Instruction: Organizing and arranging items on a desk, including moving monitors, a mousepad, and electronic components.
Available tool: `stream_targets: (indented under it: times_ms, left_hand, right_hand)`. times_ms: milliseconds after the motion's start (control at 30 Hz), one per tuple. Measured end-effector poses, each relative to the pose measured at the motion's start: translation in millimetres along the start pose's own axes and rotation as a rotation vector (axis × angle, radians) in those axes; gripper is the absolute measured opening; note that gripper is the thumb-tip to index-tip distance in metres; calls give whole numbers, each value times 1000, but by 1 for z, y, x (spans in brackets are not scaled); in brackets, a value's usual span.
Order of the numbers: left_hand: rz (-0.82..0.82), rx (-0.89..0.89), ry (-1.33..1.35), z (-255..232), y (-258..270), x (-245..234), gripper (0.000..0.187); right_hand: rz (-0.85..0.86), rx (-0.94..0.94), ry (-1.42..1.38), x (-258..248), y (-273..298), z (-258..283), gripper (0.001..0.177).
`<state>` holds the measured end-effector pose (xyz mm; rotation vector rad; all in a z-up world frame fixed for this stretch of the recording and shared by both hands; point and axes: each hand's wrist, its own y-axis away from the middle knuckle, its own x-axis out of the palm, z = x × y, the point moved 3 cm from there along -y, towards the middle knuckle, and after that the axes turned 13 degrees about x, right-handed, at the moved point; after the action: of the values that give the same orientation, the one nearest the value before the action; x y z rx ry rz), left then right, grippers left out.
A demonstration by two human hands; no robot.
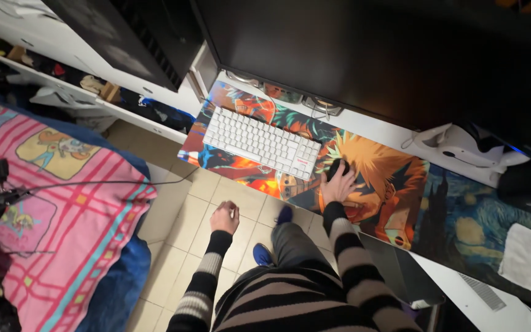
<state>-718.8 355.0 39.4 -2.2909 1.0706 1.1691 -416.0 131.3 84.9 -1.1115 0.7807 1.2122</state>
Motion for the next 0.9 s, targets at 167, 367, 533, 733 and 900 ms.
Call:
stream_targets:
  times_ms: [167,367,533,733,900]
  left_hand:
    - [-289,268,77,50,-123,11,33]
    - [-318,119,84,80,-242,-2,67]
    - [-219,-24,191,97,-296,-5,66]
    - [-193,55,138,109,-334,8,66]
    - [-130,243,129,106,-367,5,60]
  right_hand:
    - [181,-93,-367,74,-11,11,49]
    - [532,281,-670,141,-23,9,43]
    - [585,360,-845,158,-35,10,45]
    - [85,-141,-217,108,-60,84,48]
    - [510,2,203,133,-90,204,41]
